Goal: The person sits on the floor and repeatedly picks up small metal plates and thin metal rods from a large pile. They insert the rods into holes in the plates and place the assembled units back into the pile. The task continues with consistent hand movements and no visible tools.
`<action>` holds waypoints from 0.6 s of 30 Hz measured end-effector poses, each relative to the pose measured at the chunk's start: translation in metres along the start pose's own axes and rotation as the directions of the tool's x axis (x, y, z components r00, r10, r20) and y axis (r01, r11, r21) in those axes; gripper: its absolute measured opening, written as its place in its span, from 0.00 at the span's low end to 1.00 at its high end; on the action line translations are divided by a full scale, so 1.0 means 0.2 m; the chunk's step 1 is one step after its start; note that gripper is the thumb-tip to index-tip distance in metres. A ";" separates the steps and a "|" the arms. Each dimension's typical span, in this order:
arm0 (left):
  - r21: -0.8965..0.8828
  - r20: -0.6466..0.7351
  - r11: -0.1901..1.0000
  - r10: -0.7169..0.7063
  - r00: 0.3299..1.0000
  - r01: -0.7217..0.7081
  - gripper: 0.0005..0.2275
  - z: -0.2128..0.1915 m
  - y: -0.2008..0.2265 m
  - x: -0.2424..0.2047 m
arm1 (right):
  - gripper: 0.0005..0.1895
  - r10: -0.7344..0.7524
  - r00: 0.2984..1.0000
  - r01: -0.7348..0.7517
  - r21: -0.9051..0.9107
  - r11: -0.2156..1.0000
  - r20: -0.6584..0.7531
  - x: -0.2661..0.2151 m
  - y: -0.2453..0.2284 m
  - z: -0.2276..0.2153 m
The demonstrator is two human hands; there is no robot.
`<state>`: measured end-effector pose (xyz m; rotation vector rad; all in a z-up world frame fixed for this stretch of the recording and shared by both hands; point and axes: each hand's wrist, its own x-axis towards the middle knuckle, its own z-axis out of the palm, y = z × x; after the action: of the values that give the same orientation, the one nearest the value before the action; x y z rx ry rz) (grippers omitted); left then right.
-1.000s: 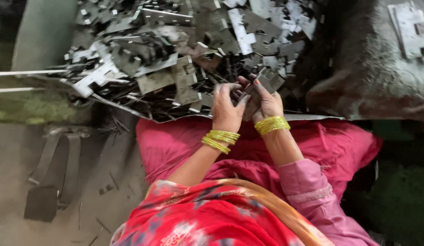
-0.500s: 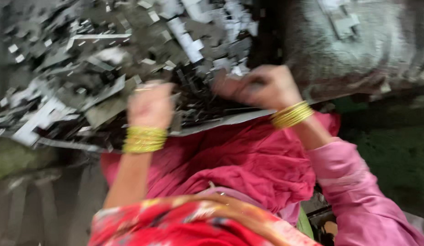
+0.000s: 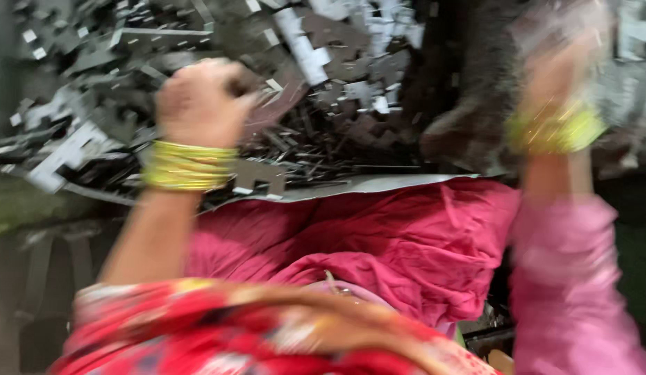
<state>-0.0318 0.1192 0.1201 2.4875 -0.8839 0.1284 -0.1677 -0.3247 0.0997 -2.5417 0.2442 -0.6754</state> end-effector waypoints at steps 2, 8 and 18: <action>-0.552 0.013 0.820 -0.174 0.985 0.152 0.06 0.06 0.18 -0.02 | 0.19 -0.064 0.942 -0.165 0.619 0.768 0.330 -0.28 -0.43 0.26; -0.549 -0.128 0.826 -0.235 0.963 0.129 0.08 0.21 0.36 -0.20 | 0.15 0.181 0.886 -0.447 0.890 0.088 0.427 -0.51 -0.79 0.68; -0.704 -0.177 0.652 -0.545 0.819 0.282 0.07 0.34 -0.13 -0.34 | 0.08 -0.493 0.784 0.570 -0.125 0.812 0.376 -0.30 -0.45 0.72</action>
<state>-0.0743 0.1415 0.0325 1.8296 -0.1045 0.1058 -0.1429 -0.1697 0.0100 -2.9204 -0.5799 -0.4148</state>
